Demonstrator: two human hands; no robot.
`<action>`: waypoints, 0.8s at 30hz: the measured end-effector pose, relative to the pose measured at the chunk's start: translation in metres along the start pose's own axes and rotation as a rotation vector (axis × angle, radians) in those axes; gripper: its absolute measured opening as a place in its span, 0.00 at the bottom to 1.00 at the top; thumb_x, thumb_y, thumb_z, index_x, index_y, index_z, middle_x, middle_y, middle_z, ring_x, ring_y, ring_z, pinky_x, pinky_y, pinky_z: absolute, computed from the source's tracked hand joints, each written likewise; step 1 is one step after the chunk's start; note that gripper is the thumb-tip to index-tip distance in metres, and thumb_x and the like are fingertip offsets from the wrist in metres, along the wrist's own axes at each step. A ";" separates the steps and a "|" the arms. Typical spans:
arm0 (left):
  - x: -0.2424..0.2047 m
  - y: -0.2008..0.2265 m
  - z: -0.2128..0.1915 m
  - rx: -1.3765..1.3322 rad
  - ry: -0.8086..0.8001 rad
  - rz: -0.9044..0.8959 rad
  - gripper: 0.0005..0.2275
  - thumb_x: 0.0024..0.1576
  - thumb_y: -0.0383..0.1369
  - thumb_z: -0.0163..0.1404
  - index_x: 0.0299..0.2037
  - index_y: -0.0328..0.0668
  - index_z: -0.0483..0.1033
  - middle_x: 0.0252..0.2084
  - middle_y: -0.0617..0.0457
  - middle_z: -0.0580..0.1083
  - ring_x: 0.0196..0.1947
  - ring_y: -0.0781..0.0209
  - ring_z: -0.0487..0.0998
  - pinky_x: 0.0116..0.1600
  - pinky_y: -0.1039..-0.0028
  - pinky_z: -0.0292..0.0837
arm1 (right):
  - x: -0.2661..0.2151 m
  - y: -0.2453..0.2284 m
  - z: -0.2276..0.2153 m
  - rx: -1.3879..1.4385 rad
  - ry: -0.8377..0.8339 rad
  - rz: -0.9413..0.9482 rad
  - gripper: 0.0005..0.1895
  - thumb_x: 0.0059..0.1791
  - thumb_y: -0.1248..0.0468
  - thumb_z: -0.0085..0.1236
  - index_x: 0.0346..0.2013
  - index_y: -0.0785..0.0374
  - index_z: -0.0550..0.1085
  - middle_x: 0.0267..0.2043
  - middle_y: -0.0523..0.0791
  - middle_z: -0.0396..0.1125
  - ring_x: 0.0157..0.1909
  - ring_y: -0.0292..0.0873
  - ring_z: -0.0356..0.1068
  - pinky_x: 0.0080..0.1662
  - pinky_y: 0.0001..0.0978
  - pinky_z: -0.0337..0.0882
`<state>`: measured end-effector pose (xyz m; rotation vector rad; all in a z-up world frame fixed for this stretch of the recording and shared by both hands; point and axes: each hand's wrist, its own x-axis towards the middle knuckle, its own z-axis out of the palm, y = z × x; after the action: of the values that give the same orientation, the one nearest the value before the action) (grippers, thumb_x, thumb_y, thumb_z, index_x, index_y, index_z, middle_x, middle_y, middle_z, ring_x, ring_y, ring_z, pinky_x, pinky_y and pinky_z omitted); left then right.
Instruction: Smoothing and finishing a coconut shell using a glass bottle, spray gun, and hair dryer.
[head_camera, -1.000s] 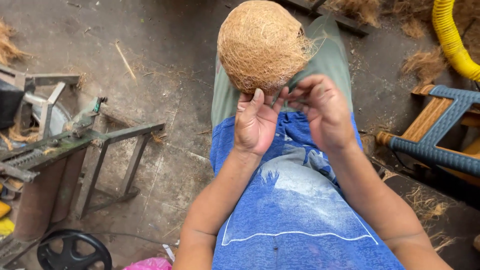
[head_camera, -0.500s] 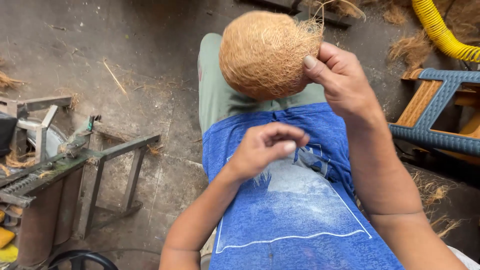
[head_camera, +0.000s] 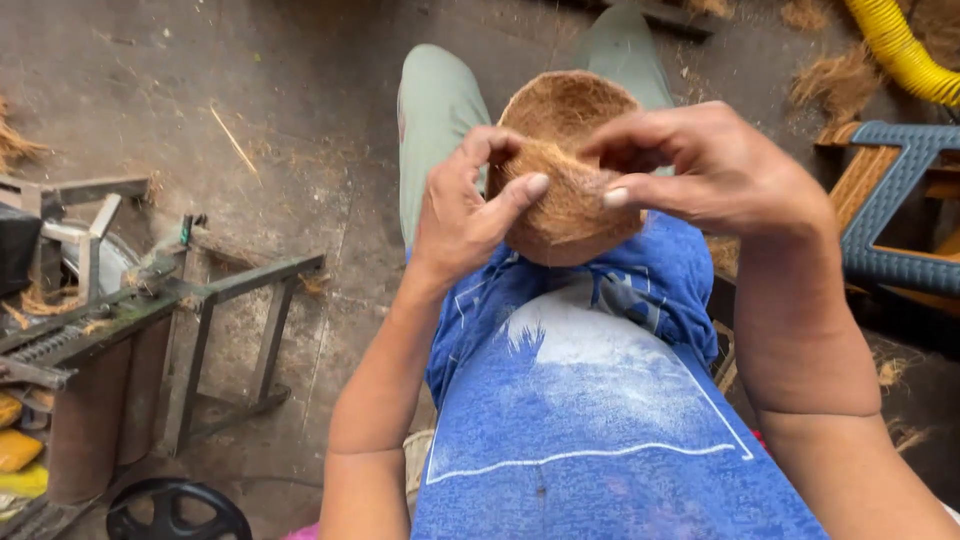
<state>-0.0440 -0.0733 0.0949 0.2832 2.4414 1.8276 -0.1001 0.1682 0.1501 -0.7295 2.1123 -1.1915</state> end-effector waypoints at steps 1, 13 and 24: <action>-0.005 -0.005 0.006 -0.086 0.090 -0.048 0.13 0.58 0.41 0.53 0.46 0.43 0.70 0.42 0.56 0.72 0.44 0.63 0.74 0.53 0.74 0.70 | -0.005 0.002 0.001 0.115 0.017 -0.008 0.27 0.46 0.62 0.59 0.58 0.71 0.69 0.46 0.48 0.70 0.47 0.38 0.68 0.49 0.28 0.68; -0.006 -0.006 0.021 -0.040 0.059 0.245 0.09 0.63 0.34 0.50 0.49 0.40 0.73 0.46 0.48 0.73 0.50 0.53 0.74 0.55 0.66 0.73 | -0.019 0.037 0.031 0.395 0.181 0.171 0.16 0.48 0.70 0.60 0.50 0.73 0.73 0.41 0.49 0.70 0.42 0.37 0.69 0.45 0.25 0.73; 0.012 0.002 0.013 -0.091 -0.060 0.137 0.08 0.63 0.34 0.47 0.37 0.38 0.74 0.36 0.53 0.73 0.37 0.62 0.73 0.43 0.73 0.67 | -0.016 0.042 0.029 0.369 0.221 0.189 0.14 0.49 0.70 0.60 0.49 0.72 0.74 0.39 0.47 0.70 0.39 0.35 0.68 0.43 0.23 0.71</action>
<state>-0.0536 -0.0578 0.0941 0.5019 2.3452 1.9466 -0.0754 0.1828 0.1048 -0.2358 1.9956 -1.5523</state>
